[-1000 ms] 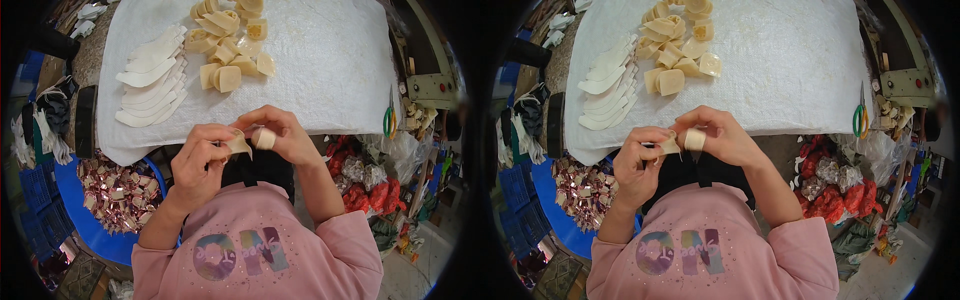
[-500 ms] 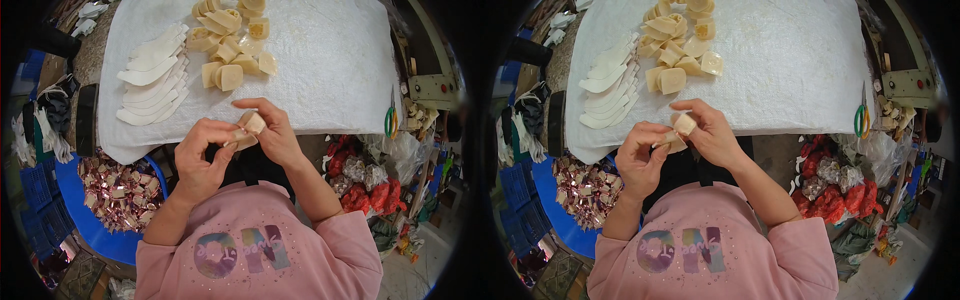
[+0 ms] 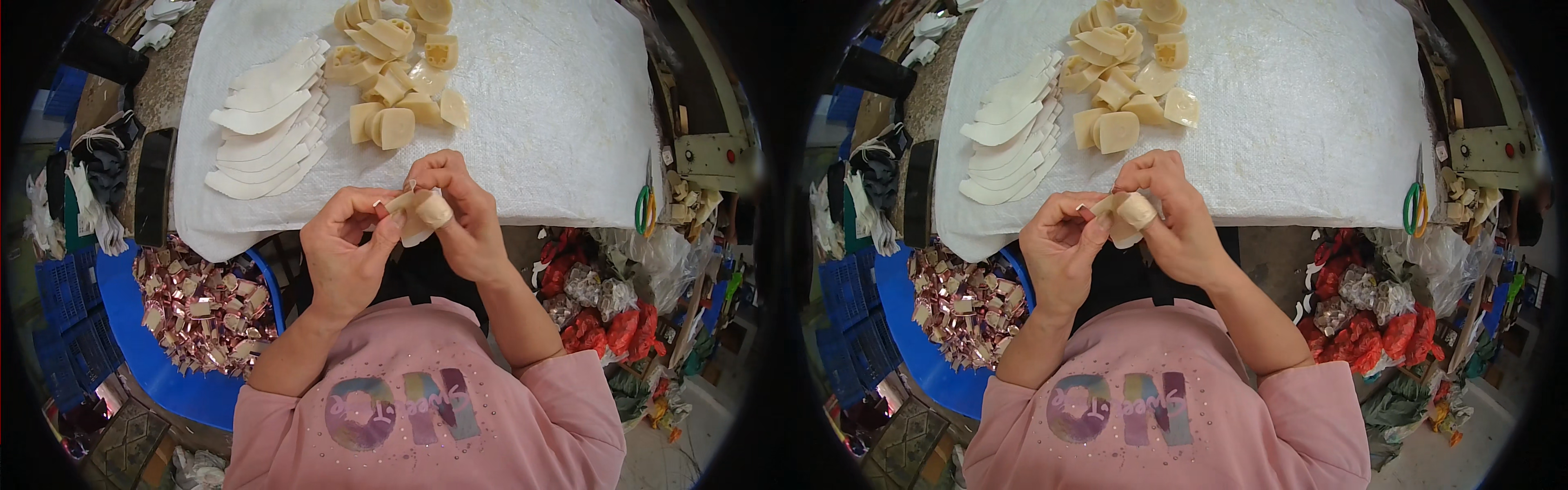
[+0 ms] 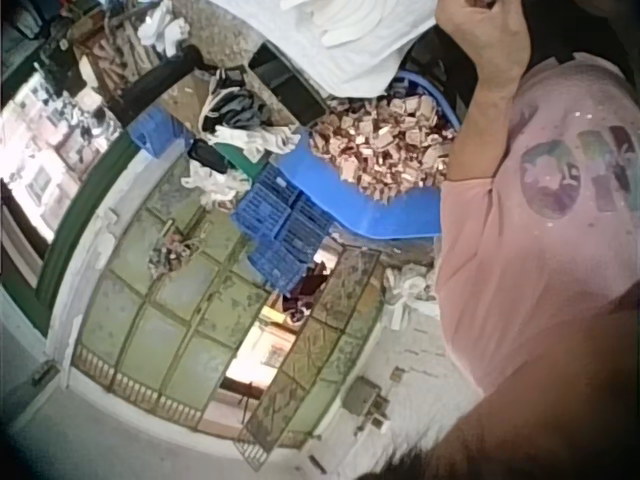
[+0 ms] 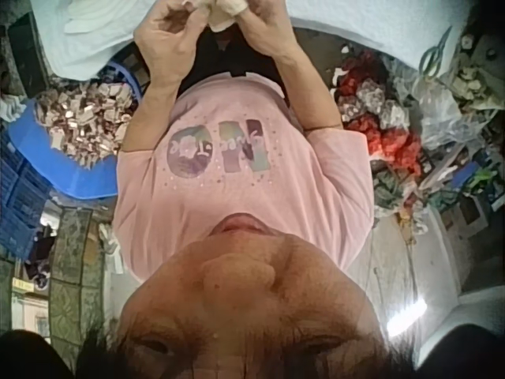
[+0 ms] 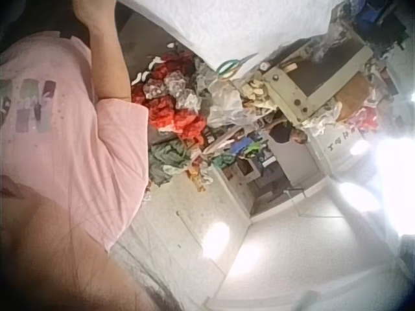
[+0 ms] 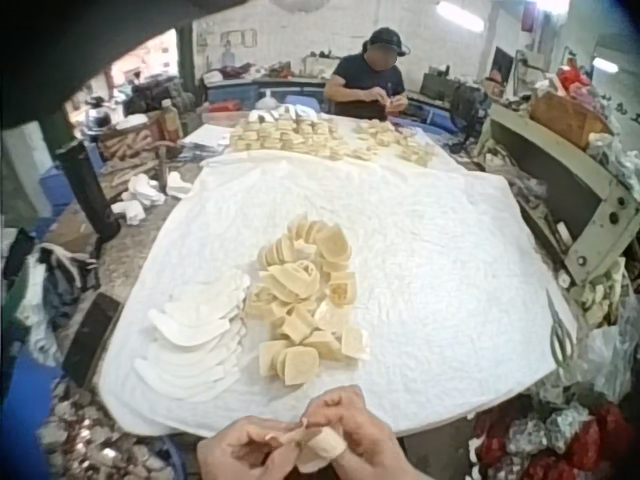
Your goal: The recorder is assembling small tan shoe components with white linings, likely preparing them for a later stage in shoe manufacturing.
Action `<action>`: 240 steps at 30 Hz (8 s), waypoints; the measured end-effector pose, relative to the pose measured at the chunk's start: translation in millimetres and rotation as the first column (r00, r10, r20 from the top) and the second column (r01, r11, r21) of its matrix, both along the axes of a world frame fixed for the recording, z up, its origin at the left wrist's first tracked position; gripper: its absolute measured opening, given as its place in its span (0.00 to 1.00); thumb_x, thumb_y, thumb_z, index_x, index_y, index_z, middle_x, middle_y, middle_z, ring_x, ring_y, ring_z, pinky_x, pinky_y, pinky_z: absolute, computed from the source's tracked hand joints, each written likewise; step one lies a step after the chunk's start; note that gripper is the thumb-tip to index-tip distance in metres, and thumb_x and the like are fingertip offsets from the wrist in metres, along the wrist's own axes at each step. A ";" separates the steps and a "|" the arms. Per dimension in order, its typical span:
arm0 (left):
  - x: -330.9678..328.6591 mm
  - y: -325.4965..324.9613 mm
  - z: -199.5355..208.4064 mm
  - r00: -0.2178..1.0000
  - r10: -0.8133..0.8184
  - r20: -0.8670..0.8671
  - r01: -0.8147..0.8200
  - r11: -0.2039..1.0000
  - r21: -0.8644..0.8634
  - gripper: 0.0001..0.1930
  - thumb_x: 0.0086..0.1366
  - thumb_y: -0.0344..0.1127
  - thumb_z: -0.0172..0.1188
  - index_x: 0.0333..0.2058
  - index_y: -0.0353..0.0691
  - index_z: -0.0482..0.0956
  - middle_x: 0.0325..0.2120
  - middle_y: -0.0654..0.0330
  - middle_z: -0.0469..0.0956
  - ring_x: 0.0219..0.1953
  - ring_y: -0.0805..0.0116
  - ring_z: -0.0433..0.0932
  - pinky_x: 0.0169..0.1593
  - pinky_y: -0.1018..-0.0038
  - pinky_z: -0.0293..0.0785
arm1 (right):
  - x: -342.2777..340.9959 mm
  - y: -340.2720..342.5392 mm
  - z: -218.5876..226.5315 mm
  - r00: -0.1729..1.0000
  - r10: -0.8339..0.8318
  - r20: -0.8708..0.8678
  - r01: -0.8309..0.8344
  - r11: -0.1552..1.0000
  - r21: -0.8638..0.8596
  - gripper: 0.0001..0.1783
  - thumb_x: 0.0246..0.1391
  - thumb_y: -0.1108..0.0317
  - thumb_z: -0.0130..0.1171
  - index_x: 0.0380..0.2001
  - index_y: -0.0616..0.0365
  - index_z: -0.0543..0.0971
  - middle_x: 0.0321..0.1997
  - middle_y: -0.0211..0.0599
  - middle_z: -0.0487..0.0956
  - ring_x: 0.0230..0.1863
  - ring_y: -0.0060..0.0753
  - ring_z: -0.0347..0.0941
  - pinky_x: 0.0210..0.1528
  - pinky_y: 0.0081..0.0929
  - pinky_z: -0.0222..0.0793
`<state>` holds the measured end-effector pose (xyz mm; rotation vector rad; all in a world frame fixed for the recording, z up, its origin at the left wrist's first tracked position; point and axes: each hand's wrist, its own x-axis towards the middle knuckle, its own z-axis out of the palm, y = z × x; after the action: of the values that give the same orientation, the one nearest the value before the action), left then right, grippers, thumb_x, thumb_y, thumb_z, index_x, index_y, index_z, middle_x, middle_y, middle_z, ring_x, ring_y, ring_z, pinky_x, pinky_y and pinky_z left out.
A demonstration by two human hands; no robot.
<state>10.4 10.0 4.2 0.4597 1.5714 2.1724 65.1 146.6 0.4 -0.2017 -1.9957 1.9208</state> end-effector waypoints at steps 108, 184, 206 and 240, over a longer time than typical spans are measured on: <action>-2.9 -1.1 7.6 0.727 -0.191 -0.659 -0.115 0.913 -0.392 0.24 0.39 0.25 0.70 0.34 0.36 0.66 0.23 0.59 0.70 0.21 0.76 0.69 0.24 0.82 0.66 | 10.4 19.0 -2.3 0.948 0.310 0.069 -0.287 0.930 -0.230 0.08 0.60 0.67 0.49 0.35 0.60 0.75 0.31 0.27 0.74 0.28 0.16 0.69 0.27 0.17 0.65; -114.9 -68.7 -4.4 0.461 -0.049 -0.886 -0.634 0.680 -0.368 0.16 0.48 0.21 0.58 0.39 0.37 0.77 0.40 0.56 0.73 0.48 0.56 0.70 0.51 0.64 0.65 | -209.5 -43.0 7.8 0.971 0.236 -0.031 -0.026 0.235 0.972 0.10 0.41 0.74 0.55 0.30 0.53 0.80 0.33 0.33 0.75 0.44 0.37 0.66 0.44 0.38 0.57; -112.4 -63.4 -28.1 0.448 -0.163 -0.879 -0.658 0.605 -0.448 0.15 0.48 0.22 0.59 0.37 0.43 0.79 0.38 0.57 0.74 0.46 0.58 0.72 0.48 0.66 0.65 | -212.6 -26.0 18.2 0.950 0.262 0.170 -0.272 0.428 0.862 0.13 0.37 0.81 0.49 0.31 0.60 0.75 0.27 0.51 0.76 0.32 0.48 0.73 0.51 0.44 0.59; -21.0 -7.8 -15.4 0.909 -0.120 0.400 0.094 0.992 0.083 0.17 0.69 0.34 0.45 0.52 0.29 0.66 0.27 0.59 0.73 0.24 0.75 0.68 0.25 0.81 0.62 | -26.4 82.7 -3.4 0.903 -0.422 0.087 0.095 0.392 0.915 0.22 0.34 0.77 0.61 0.39 0.54 0.76 0.45 0.40 0.70 0.49 0.42 0.63 0.48 0.37 0.61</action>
<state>-10.6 2.2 -11.2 0.0964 1.2261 2.0703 38.7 229.3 -3.0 -0.5055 -2.6940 0.4074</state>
